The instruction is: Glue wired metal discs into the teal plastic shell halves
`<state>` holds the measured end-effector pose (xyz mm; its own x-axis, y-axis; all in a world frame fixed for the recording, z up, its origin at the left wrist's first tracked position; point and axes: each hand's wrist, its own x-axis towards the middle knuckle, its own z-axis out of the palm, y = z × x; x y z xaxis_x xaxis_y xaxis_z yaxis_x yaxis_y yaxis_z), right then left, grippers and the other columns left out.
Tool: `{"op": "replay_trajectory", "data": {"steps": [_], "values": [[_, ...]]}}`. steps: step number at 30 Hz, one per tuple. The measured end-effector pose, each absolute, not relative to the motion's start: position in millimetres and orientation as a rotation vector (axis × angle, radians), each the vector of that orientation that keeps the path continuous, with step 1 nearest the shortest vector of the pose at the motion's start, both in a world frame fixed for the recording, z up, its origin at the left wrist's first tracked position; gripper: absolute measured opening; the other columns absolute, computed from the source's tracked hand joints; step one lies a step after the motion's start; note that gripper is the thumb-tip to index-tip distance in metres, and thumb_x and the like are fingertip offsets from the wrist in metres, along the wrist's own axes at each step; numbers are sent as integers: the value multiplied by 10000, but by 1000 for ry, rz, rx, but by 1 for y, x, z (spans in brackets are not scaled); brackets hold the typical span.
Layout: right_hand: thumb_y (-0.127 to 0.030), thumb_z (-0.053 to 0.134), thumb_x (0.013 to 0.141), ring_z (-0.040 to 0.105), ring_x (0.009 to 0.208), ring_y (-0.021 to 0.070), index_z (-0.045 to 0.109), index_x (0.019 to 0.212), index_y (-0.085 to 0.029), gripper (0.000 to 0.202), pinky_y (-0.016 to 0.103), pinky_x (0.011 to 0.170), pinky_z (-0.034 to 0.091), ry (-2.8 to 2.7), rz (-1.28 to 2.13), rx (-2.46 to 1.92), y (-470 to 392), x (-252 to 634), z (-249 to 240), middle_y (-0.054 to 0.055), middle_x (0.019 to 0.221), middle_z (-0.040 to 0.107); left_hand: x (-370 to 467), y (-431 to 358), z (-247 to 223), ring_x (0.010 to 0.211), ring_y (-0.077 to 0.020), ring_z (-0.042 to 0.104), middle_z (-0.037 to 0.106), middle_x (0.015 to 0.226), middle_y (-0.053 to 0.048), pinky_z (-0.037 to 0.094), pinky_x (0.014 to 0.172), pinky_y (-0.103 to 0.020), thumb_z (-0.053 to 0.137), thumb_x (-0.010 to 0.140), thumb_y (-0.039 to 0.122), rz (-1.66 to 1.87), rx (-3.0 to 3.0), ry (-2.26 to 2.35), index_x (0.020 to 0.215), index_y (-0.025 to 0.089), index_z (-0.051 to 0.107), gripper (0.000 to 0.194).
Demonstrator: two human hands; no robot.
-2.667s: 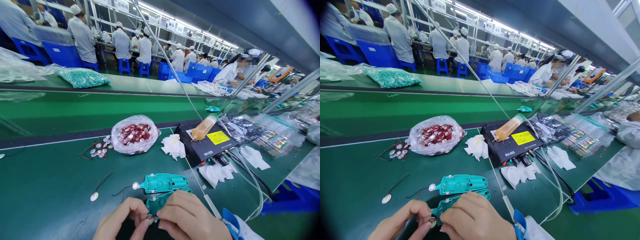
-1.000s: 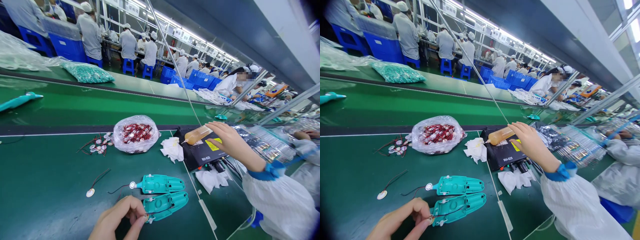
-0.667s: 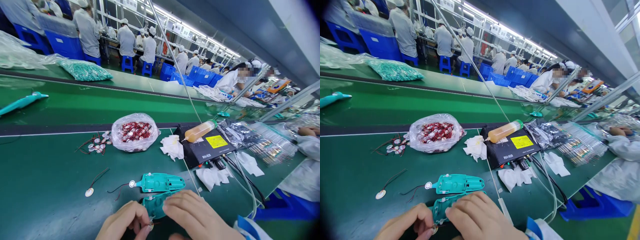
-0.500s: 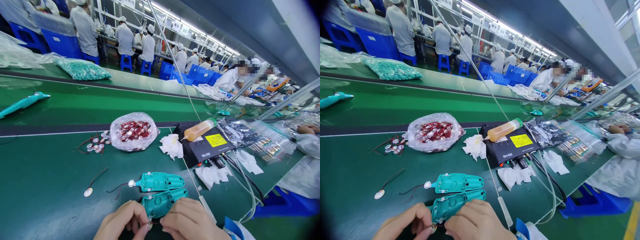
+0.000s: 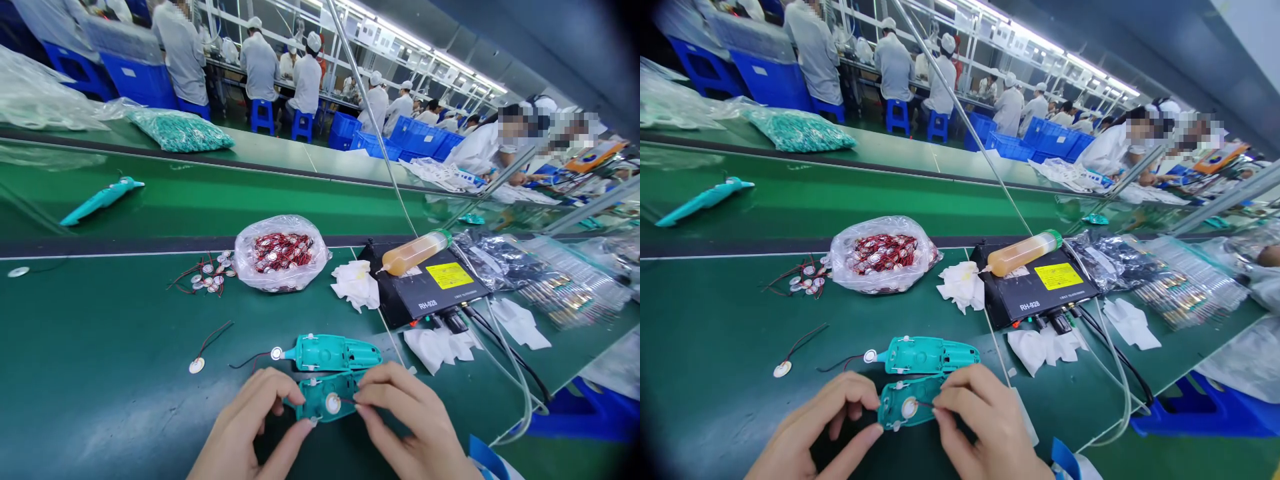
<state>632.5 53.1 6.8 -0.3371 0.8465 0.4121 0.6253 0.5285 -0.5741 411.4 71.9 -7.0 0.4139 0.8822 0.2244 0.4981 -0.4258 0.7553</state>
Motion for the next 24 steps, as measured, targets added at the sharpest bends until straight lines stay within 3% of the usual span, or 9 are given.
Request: {"op": "replay_trajectory", "data": {"steps": [4,8,13,19,24], "values": [[-106,517,844,568,842,207,588,830,-209,126,315,626,519,-2130,253,-1347,51,641,0,94,960,546,407,76,-12,885,-148,613,637,975,25,526,734,-218,627,798,220,827,2279,1231,1024,281,527,255],[-88,516,838,510,980,260,576,824,-212,138,396,725,511,-2180,182,-1362,51,642,-8,103,1030,509,405,74,-21,894,-191,628,662,1001,20,537,768,-296,702,732,195,710,2462,1180,1148,283,519,462],[-75,500,836,516,937,250,574,806,-209,155,389,705,501,-2152,214,-1345,55,640,-9,97,1001,514,406,74,-23,823,-190,633,678,941,19,535,711,-299,686,737,180,658,2483,1170,1131,275,573,420],[-88,486,842,536,886,228,582,799,-219,168,364,676,502,-2177,299,-1370,55,642,-8,84,984,532,408,76,-27,834,-188,629,685,951,19,529,700,-292,754,690,443,679,2424,1162,1101,277,590,472],[-81,468,844,527,872,239,555,802,-216,166,381,655,491,-2180,345,-1398,53,642,-11,86,983,524,410,72,-30,806,-180,623,682,933,26,519,713,-301,747,720,356,687,2442,1175,1122,266,573,447]]}}
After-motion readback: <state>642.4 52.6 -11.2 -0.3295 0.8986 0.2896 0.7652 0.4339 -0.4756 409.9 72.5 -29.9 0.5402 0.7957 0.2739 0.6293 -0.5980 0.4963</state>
